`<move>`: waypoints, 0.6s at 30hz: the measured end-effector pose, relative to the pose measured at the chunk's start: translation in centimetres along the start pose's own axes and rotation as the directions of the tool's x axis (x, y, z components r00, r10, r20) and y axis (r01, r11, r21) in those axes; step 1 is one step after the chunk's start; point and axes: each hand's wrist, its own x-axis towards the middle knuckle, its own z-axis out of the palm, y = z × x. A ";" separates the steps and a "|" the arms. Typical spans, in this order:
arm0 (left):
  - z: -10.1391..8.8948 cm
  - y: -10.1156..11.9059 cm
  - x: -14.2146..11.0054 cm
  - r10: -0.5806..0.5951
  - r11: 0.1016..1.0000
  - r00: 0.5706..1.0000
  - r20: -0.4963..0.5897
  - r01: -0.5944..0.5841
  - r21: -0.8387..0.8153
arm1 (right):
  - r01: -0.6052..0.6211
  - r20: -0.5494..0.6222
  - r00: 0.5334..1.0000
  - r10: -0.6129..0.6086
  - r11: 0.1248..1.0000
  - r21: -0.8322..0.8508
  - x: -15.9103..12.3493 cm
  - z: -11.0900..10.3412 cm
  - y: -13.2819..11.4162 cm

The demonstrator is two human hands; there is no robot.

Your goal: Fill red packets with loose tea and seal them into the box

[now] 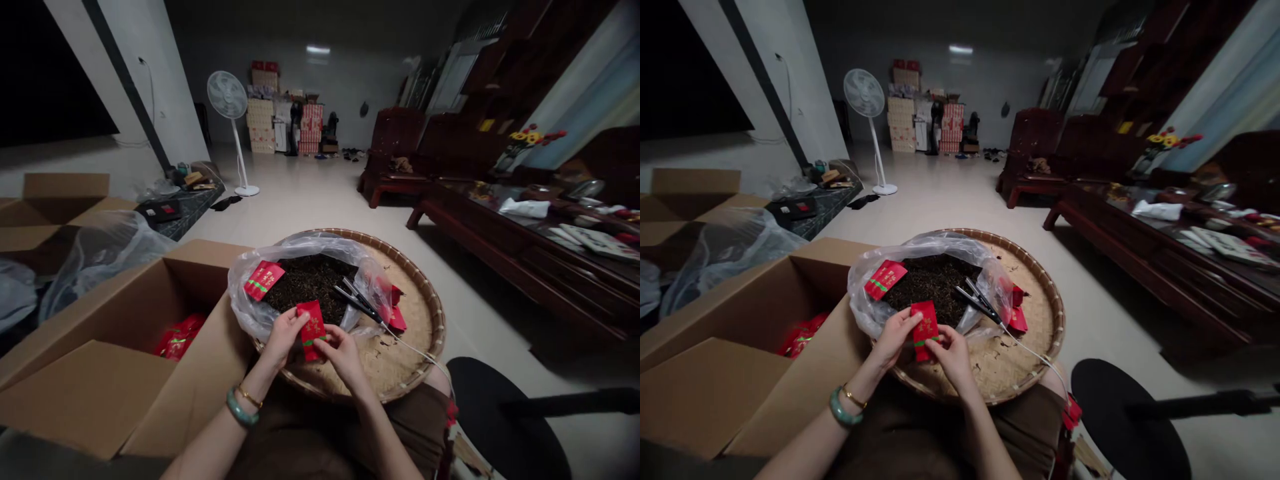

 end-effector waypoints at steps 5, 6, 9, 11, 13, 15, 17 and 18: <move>0.3 0.5 -1.3 -0.079 0.996 0.992 0.098 0.083 -0.028 | -0.020 -0.083 0.996 0.026 0.997 0.076 -1.6 -0.2 0.0; 0.4 0.4 -1.5 -0.080 0.996 0.992 0.102 0.083 -0.033 | -0.030 -0.098 0.994 0.038 0.996 0.078 -1.8 -0.1 -0.1; 0.5 -0.1 -1.9 -0.059 0.998 0.989 0.137 0.063 -0.025 | -0.028 -0.134 0.990 0.038 0.997 0.070 -2.3 0.1 -0.3; 0.4 -0.4 -2.1 -0.041 0.999 0.987 0.154 0.044 -0.013 | -0.020 -0.131 0.991 0.027 0.998 0.058 -2.5 0.3 -0.3; -0.4 -0.2 -2.2 -0.036 0.997 0.993 0.109 0.043 -0.065 | -0.029 -0.116 0.993 0.036 0.998 0.063 -2.5 0.4 -0.2; -1.8 0.8 -2.0 0.022 0.976 0.998 -0.055 -0.033 -0.214 | -0.041 -0.115 0.992 0.051 0.995 0.086 -2.4 0.2 0.0; -3.6 2.1 -1.6 0.224 0.867 0.891 -0.394 -0.367 -0.337 | -0.039 -0.125 0.991 0.052 0.994 0.104 -2.2 0.1 0.2; -4.6 2.7 -1.2 0.321 0.803 0.808 -0.494 -0.509 -0.311 | -0.035 -0.127 0.991 0.049 0.994 0.107 -2.1 0.0 0.3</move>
